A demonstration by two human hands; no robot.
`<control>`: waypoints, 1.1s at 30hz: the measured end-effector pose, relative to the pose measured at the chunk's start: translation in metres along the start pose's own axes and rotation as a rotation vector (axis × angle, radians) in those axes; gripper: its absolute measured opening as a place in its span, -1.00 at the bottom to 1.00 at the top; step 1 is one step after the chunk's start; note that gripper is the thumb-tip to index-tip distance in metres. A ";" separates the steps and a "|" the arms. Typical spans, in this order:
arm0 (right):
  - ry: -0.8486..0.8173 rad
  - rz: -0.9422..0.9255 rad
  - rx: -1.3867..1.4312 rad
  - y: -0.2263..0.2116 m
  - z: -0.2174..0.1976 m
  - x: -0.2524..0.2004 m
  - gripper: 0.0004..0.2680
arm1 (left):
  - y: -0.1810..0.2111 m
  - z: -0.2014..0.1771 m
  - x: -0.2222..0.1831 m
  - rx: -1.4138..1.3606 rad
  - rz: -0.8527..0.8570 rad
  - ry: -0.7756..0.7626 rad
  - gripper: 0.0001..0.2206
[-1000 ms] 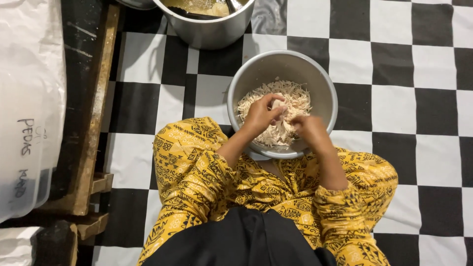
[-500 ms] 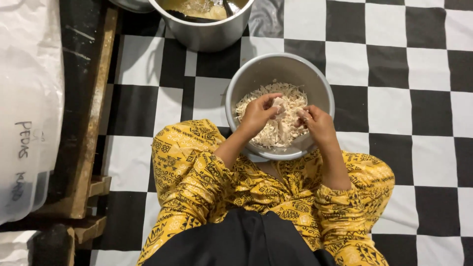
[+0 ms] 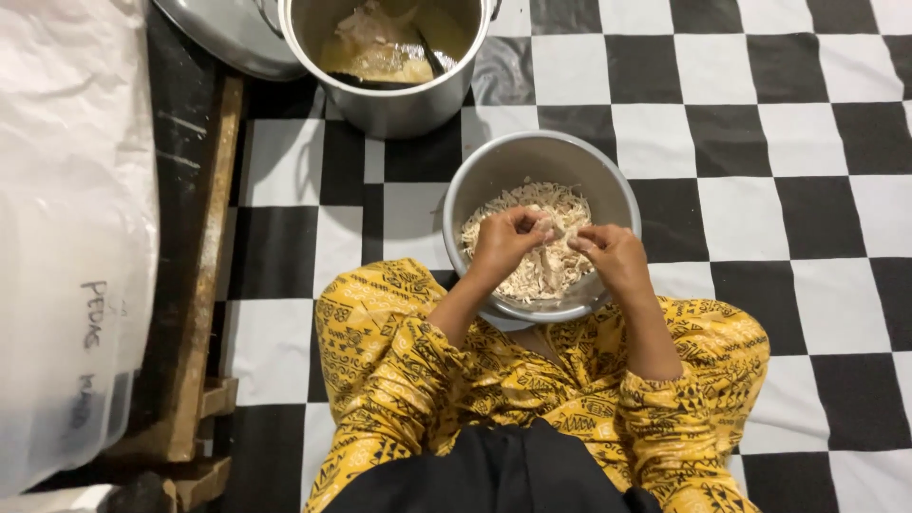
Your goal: Shredding cooked meat by hand into a plastic bowl while sitting on a checkered floor.
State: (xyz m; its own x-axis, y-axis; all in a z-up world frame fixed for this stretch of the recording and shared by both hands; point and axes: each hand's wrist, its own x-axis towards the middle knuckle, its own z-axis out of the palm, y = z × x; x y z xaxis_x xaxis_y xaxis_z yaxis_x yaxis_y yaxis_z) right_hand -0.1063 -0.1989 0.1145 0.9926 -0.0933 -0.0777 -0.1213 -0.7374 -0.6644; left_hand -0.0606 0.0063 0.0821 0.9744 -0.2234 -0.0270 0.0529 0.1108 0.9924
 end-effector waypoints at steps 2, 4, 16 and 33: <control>0.018 -0.009 0.145 -0.010 0.004 -0.005 -0.76 | -0.010 0.002 0.004 0.110 -0.002 -0.030 -0.72; 0.032 -0.011 0.289 -0.020 0.012 -0.013 -0.75 | -0.011 0.002 0.000 0.217 -0.012 -0.061 -0.71; 0.136 -0.074 0.865 -0.031 0.025 -0.017 -0.77 | 0.022 -0.034 -0.020 -0.287 -0.169 -0.195 -0.72; 0.181 -0.041 0.619 -0.043 0.035 -0.008 -0.78 | 0.037 -0.018 -0.038 -0.182 0.059 0.054 -0.66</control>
State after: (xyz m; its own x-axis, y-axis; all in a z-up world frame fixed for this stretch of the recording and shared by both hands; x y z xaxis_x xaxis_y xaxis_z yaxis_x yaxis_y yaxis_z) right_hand -0.1089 -0.1432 0.1178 0.9733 -0.2246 0.0474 -0.0047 -0.2258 -0.9742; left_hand -0.0919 0.0369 0.1179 0.9871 -0.1591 0.0194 0.0291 0.2967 0.9545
